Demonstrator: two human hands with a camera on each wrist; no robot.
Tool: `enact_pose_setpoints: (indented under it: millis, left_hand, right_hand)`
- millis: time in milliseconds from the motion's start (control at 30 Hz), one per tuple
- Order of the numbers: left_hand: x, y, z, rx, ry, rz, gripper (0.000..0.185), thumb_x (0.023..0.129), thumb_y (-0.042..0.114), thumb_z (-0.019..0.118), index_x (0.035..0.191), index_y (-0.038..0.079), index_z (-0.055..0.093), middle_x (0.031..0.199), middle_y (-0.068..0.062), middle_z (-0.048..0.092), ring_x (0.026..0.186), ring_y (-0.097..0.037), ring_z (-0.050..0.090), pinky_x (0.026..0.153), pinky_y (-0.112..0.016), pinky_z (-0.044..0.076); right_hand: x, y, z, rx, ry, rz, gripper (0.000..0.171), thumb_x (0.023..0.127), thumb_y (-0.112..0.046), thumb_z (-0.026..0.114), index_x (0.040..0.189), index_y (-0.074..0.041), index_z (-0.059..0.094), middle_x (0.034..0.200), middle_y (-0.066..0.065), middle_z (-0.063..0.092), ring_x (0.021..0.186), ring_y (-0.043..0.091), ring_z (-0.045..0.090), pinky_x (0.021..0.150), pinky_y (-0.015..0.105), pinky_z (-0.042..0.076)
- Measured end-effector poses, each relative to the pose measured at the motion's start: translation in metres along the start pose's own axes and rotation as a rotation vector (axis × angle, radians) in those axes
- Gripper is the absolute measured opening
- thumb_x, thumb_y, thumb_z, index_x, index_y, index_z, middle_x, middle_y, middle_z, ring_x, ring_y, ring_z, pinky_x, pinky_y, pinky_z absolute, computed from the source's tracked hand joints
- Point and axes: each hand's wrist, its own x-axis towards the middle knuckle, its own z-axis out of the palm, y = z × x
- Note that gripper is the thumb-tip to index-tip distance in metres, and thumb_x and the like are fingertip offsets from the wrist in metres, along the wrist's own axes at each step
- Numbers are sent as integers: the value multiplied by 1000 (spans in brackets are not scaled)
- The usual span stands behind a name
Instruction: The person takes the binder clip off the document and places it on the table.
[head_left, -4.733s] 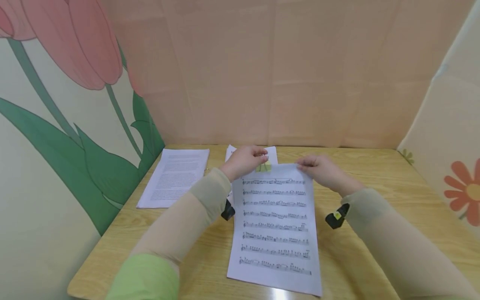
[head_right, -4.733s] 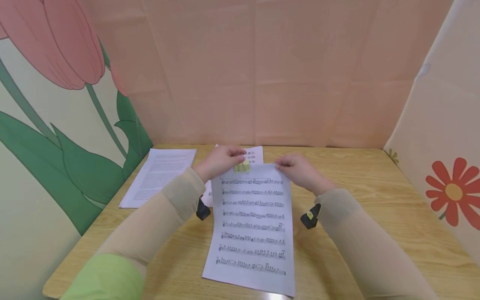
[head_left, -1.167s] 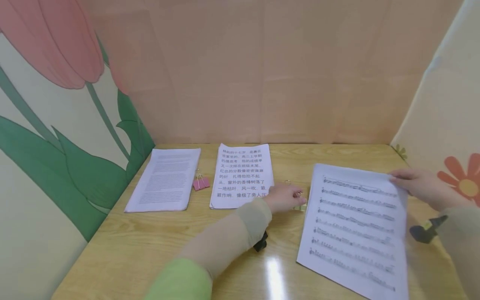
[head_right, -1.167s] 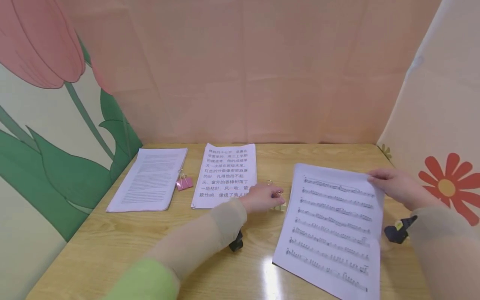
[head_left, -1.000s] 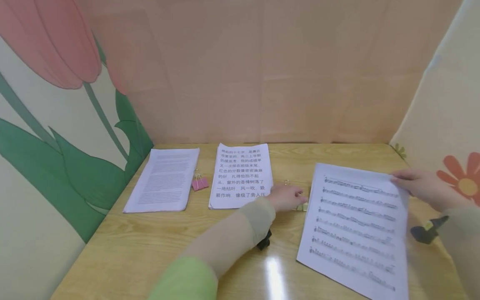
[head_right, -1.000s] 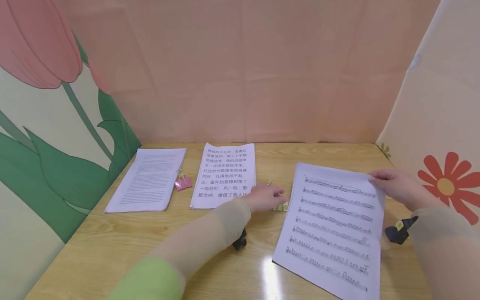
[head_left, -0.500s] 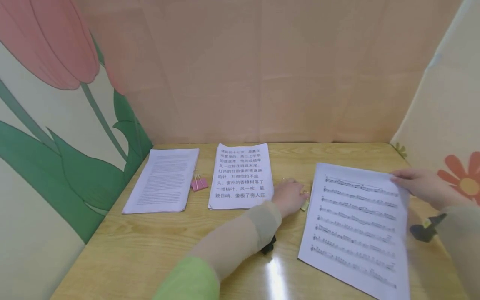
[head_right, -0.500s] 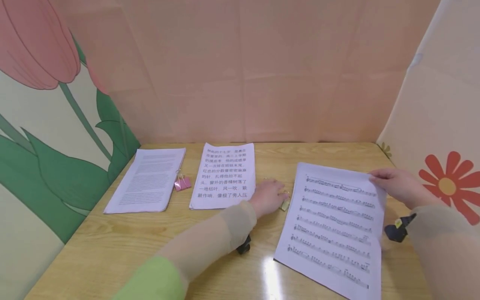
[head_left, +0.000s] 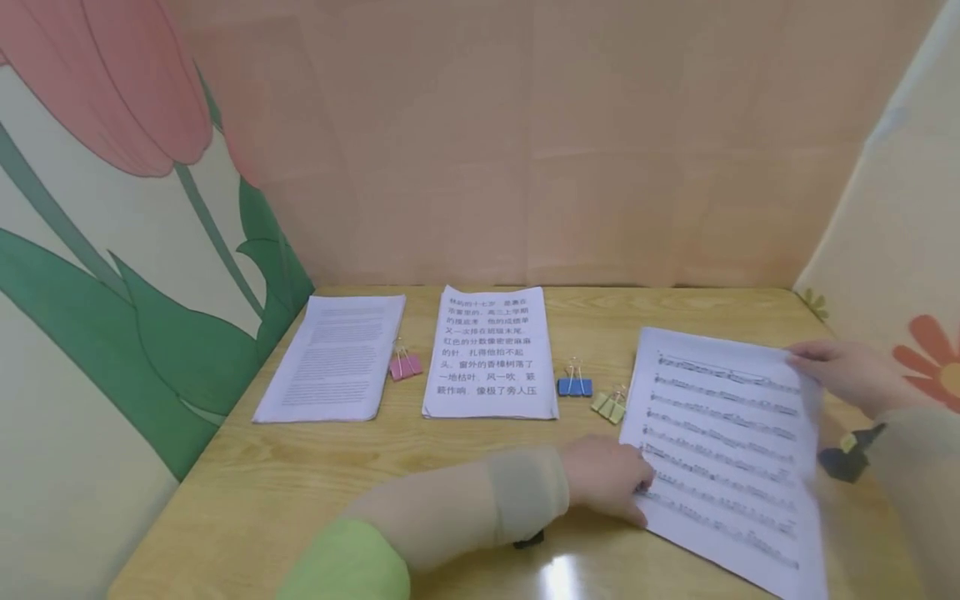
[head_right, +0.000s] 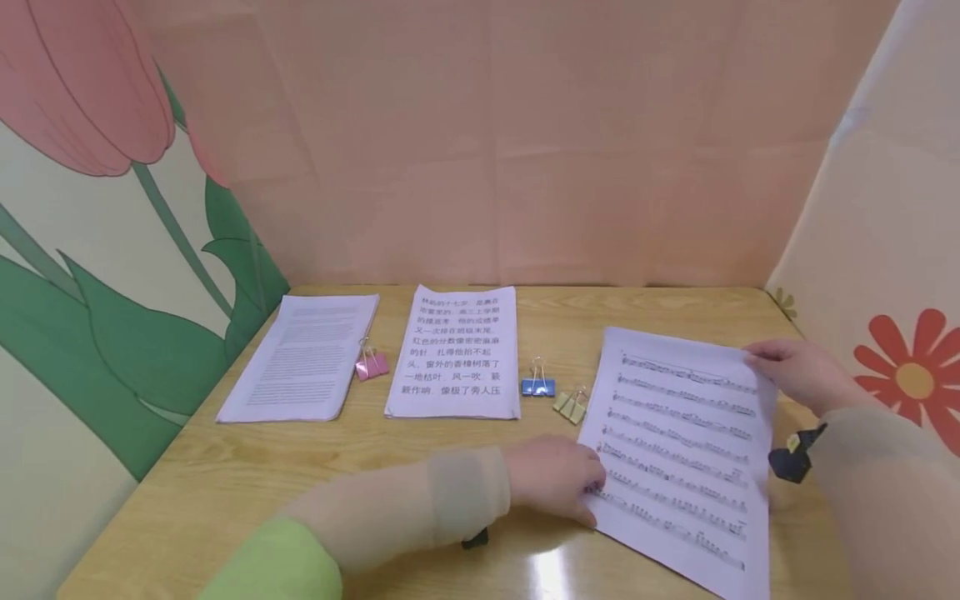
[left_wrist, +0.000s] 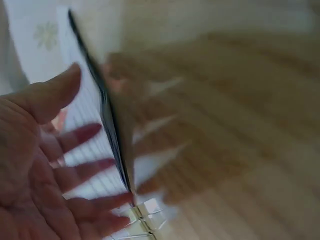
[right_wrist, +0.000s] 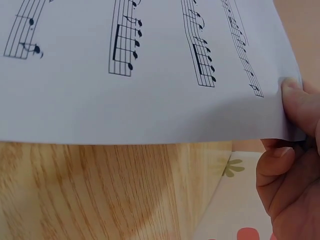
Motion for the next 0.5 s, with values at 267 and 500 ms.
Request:
enact_pose_setpoints:
  millis: [267, 500]
  left_hand:
    - [-11, 3, 4, 98, 26, 27, 38, 83, 54, 68, 115, 35, 59, 98, 20, 54, 81, 2, 47, 78, -19, 40]
    - [-7, 2, 6, 93, 51, 82, 24, 85, 50, 67, 102, 34, 59, 86, 22, 50, 75, 3, 45, 74, -16, 37]
  right_hand:
    - [8, 6, 5, -12, -1, 10, 70, 100, -51, 40, 136, 9, 40, 129, 39, 43, 114, 56, 39, 81, 64, 35]
    - [12, 6, 9, -113, 96, -63, 57, 101, -41, 44, 129, 8, 49, 129, 41, 43, 113, 59, 38, 84, 66, 32]
